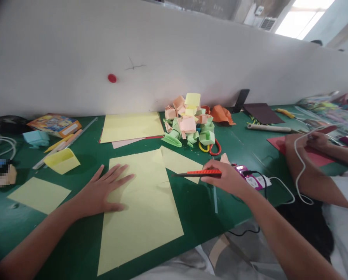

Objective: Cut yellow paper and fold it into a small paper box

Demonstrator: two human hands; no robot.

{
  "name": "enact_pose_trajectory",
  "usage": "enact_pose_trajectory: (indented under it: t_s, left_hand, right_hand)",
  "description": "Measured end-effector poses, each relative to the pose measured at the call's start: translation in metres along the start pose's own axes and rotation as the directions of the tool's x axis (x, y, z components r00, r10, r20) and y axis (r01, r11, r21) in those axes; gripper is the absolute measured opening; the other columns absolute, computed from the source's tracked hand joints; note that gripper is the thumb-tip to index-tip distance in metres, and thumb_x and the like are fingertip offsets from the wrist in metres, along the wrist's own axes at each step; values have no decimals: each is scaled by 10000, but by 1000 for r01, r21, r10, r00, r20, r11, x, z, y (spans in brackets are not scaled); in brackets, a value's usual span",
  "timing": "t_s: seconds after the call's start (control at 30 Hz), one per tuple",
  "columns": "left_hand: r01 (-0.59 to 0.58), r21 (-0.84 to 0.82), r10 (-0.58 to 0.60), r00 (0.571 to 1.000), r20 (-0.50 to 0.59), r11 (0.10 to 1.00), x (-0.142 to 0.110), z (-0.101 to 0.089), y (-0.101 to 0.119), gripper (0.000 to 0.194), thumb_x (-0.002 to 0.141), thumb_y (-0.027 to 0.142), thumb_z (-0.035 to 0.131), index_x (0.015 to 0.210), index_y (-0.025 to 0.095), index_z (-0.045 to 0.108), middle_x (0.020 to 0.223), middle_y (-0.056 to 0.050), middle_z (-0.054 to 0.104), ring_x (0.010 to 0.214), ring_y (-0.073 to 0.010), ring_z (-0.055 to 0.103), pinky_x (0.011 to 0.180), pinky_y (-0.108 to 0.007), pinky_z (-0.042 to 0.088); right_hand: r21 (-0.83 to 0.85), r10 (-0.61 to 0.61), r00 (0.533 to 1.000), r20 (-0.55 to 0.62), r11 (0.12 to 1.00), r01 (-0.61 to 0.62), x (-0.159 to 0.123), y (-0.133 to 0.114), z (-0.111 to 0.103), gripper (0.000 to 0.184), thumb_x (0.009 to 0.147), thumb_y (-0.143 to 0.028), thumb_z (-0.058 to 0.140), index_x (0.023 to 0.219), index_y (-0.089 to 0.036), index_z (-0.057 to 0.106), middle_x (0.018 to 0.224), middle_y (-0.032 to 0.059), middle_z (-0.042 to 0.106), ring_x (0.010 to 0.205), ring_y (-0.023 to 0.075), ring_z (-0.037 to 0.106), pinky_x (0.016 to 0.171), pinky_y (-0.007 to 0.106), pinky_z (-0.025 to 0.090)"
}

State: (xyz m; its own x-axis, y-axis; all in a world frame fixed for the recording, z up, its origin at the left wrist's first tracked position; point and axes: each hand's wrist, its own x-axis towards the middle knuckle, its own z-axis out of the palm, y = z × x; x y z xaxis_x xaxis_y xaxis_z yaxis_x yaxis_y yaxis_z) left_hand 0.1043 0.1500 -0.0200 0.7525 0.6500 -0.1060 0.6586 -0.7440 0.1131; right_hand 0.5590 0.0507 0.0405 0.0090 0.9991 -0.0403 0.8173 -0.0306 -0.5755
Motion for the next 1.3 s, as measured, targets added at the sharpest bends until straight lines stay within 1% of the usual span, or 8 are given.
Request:
enact_pose_trajectory:
  t_s: [0.17,0.37,0.5,0.57,0.83,1.0,1.13,1.3]
  left_hand:
    - [-20,-27,21,1000,15,999,-1,-6,1,1017,764,912,475,1599,417,175,1709,-32,77,1554,-413,173,1221,-634,-46]
    - [-24,-31,25,999,27,999,0,-8,1,1066,733,923,499,1603,402,171,1708,-45,66,1555,-422,157,1218,-643,-51]
    - [-22,-38,24,999,47,999,-1,-9,2,1087,725,932,493,1606,397,150,1708,-48,40,1558,-426,131,1210,-657,-59]
    - [-21,-35,22,999,43,999,-1,-9,2,1092,722,933,495,1607,391,155,1708,-50,45,1559,-426,127,1210,-655,-66]
    - [-33,-31,34,999,17,999,-1,-6,1,1108,715,934,499,1609,384,147,1709,-60,53,1564,-415,114,1212,-640,-78]
    - [-36,-24,36,999,16,999,-2,-6,1,1091,728,923,505,1609,383,154,1709,-59,46,1561,-416,131,1215,-633,-81]
    - [-28,-23,28,999,31,999,-2,-7,1,1096,720,923,513,1606,384,158,1706,-62,61,1560,-414,138,1217,-636,-72]
    - [-35,-29,36,999,26,999,-3,-9,1,1089,724,925,505,1605,383,161,1704,-68,63,1559,-417,138,1217,-647,-57]
  right_hand:
    - [154,167,975,-146,977,-144,-34,-2,30,326,794,-548,717,845,-228,686,854,55,702,701,232,626,615,340,486]
    - [346,237,948,-210,925,-155,-52,-3,47,296,796,-524,715,795,-231,673,572,-14,539,494,159,463,452,286,333]
    - [683,306,937,-170,722,-112,-52,5,62,307,782,-505,752,856,-230,639,537,-55,451,432,114,360,402,259,248]
    - [754,317,935,-163,651,-89,-50,6,69,318,796,-497,743,915,-230,618,538,-79,405,420,94,318,402,243,218]
    - [852,304,922,-242,521,52,-29,-21,100,204,891,-407,613,1020,-265,543,604,-94,393,432,69,271,422,219,237]
    - [895,247,943,-222,436,97,-11,-40,124,235,920,-432,590,1099,-295,524,658,-82,437,458,78,297,440,214,263]
    - [913,171,971,-168,398,88,-6,-41,133,244,918,-424,614,1094,-275,535,675,-76,453,465,74,318,447,213,260]
    - [913,150,970,-191,389,120,-3,-39,135,273,909,-437,629,1099,-280,512,696,-79,450,475,69,312,451,209,261]
